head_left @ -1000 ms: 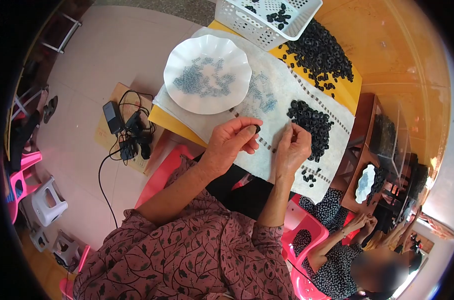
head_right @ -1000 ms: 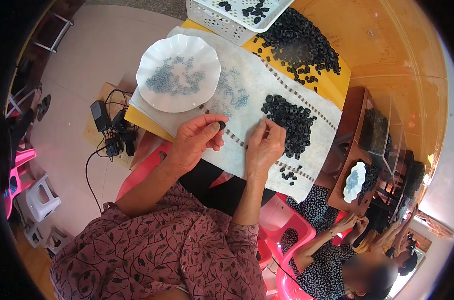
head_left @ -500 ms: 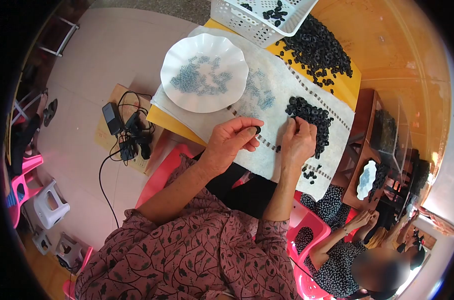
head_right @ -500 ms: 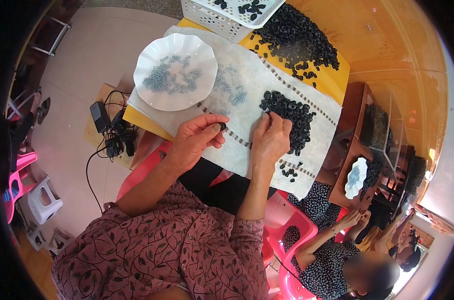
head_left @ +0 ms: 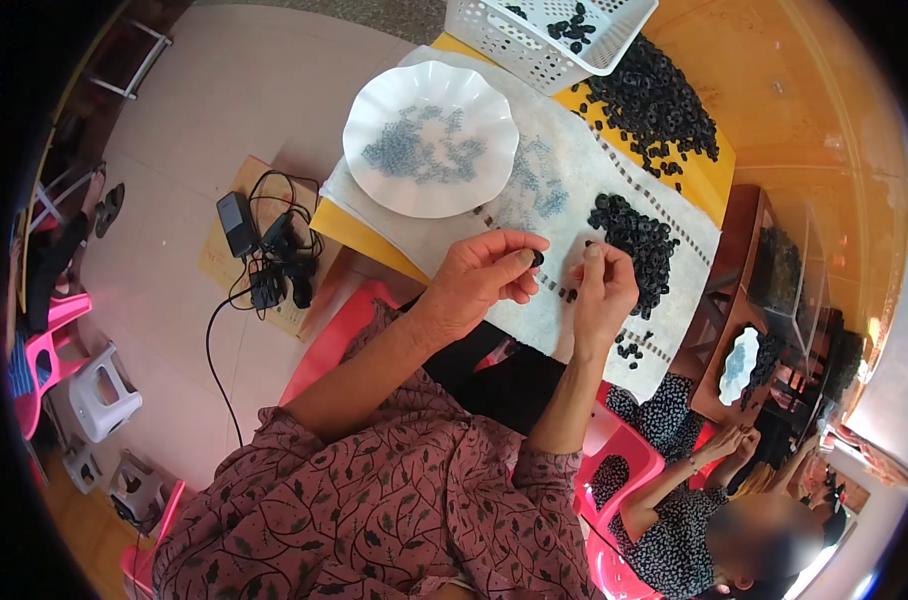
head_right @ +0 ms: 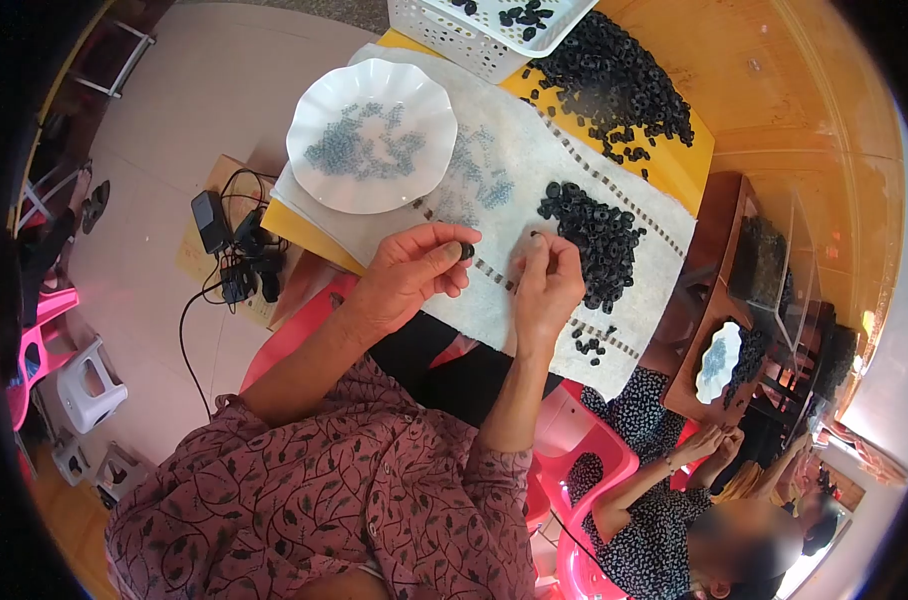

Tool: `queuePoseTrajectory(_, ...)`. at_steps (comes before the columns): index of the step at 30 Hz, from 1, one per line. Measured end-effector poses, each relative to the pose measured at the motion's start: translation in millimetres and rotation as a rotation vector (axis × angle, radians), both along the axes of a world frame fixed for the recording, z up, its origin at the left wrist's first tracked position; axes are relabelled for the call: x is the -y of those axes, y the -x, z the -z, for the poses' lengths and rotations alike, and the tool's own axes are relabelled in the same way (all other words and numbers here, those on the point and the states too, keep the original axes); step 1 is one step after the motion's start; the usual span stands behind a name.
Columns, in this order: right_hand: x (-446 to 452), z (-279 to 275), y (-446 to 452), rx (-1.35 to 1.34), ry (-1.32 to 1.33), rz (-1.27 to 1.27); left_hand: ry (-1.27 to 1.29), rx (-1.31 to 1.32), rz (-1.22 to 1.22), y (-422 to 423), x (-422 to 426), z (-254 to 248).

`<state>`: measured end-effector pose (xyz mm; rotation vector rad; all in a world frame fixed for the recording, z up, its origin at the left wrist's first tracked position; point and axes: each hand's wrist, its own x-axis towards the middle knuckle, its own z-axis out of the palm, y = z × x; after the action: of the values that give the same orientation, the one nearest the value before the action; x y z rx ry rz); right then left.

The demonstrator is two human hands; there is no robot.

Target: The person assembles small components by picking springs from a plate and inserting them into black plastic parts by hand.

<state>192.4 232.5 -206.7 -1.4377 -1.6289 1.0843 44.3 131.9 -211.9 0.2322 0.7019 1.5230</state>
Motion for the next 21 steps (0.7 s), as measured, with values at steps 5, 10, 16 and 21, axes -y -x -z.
queuePoseTrajectory(5, 22, -11, -2, -0.378, 0.241, -0.012, -0.032, 0.022, 0.015, -2, 1, 5)
queuePoseTrajectory(10, 30, -16, -6, -0.581, 0.300, -0.045, -0.028, 0.013, 0.015, -4, 0, 8)
queuePoseTrajectory(16, 38, -22, -7, -0.579, 0.280, -0.082, -0.056, 0.020, 0.028, -6, 1, 9)
queuePoseTrajectory(21, 43, -30, -2, -0.546, 0.274, -0.089, -0.078, 0.072, 0.045, -6, 1, 7)
